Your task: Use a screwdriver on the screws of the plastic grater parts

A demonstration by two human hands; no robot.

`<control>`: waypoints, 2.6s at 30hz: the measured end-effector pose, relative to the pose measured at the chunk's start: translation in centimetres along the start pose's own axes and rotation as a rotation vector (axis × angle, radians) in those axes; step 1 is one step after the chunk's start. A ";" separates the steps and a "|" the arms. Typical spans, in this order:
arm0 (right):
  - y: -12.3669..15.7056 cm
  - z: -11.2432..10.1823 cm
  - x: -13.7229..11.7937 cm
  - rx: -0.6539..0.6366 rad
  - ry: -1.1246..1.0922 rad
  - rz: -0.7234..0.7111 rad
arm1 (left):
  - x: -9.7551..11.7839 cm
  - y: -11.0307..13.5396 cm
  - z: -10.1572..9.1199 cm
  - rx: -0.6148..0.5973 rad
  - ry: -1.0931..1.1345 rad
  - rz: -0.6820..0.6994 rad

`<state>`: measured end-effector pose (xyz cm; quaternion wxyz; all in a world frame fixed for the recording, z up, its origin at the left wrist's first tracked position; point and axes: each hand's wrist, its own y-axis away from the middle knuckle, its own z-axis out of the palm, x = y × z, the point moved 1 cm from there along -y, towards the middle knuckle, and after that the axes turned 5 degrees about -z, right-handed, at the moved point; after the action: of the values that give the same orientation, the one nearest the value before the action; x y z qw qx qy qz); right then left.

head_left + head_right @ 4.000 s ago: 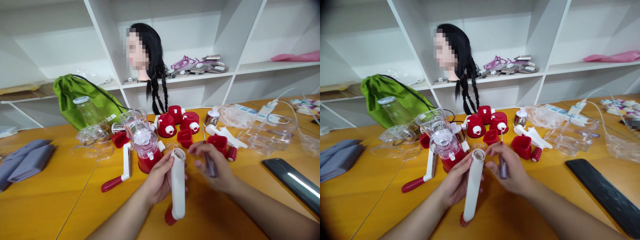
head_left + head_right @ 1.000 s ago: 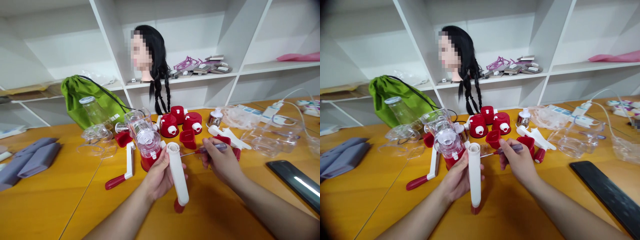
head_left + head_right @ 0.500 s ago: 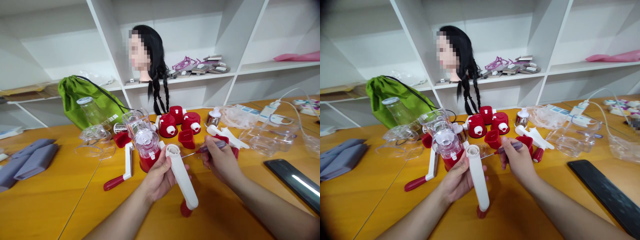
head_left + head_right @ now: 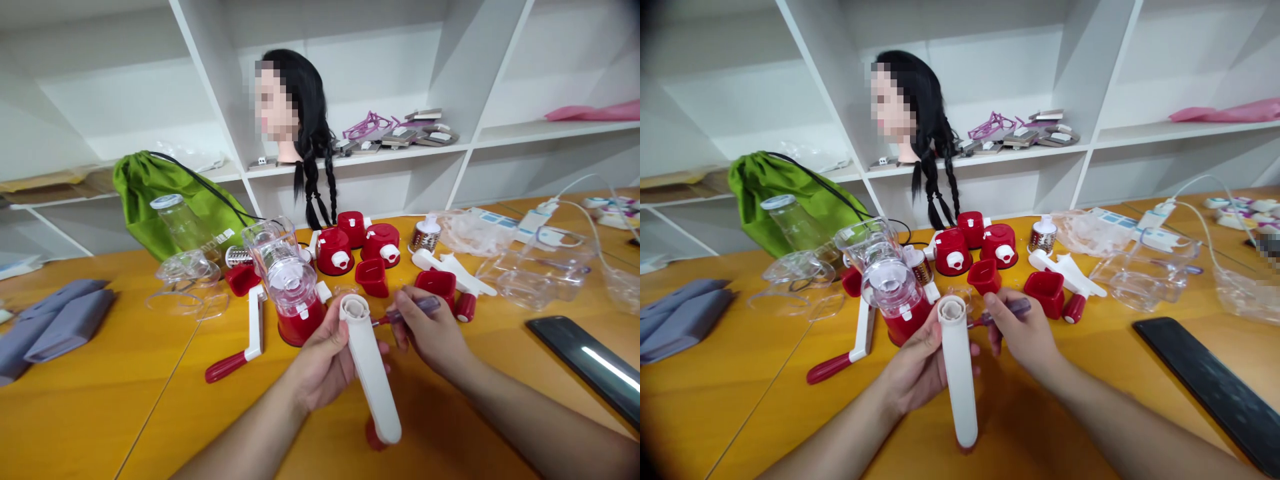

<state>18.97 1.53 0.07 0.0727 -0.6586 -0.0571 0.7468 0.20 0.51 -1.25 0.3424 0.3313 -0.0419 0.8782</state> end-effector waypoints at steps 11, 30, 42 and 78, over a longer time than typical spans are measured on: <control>-0.8 0.0 -0.5 0.100 -0.176 0.146 | 0.2 -0.1 0.2 0.008 0.021 -0.003; -1.1 0.6 -0.4 0.054 -0.443 0.719 | 0.3 0.0 -0.2 0.053 -0.017 -0.009; -0.6 0.4 -0.3 -0.005 -0.212 0.324 | 0.1 -0.1 0.3 0.127 -0.009 0.000; 0.5 1.9 0.4 0.006 -0.399 0.659 | 0.2 -0.6 0.4 0.179 0.084 -0.010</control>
<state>17.03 1.14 -0.11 -0.1817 -0.4831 0.1469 0.8438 0.67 1.01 -0.90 0.3172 0.3239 0.0529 0.8898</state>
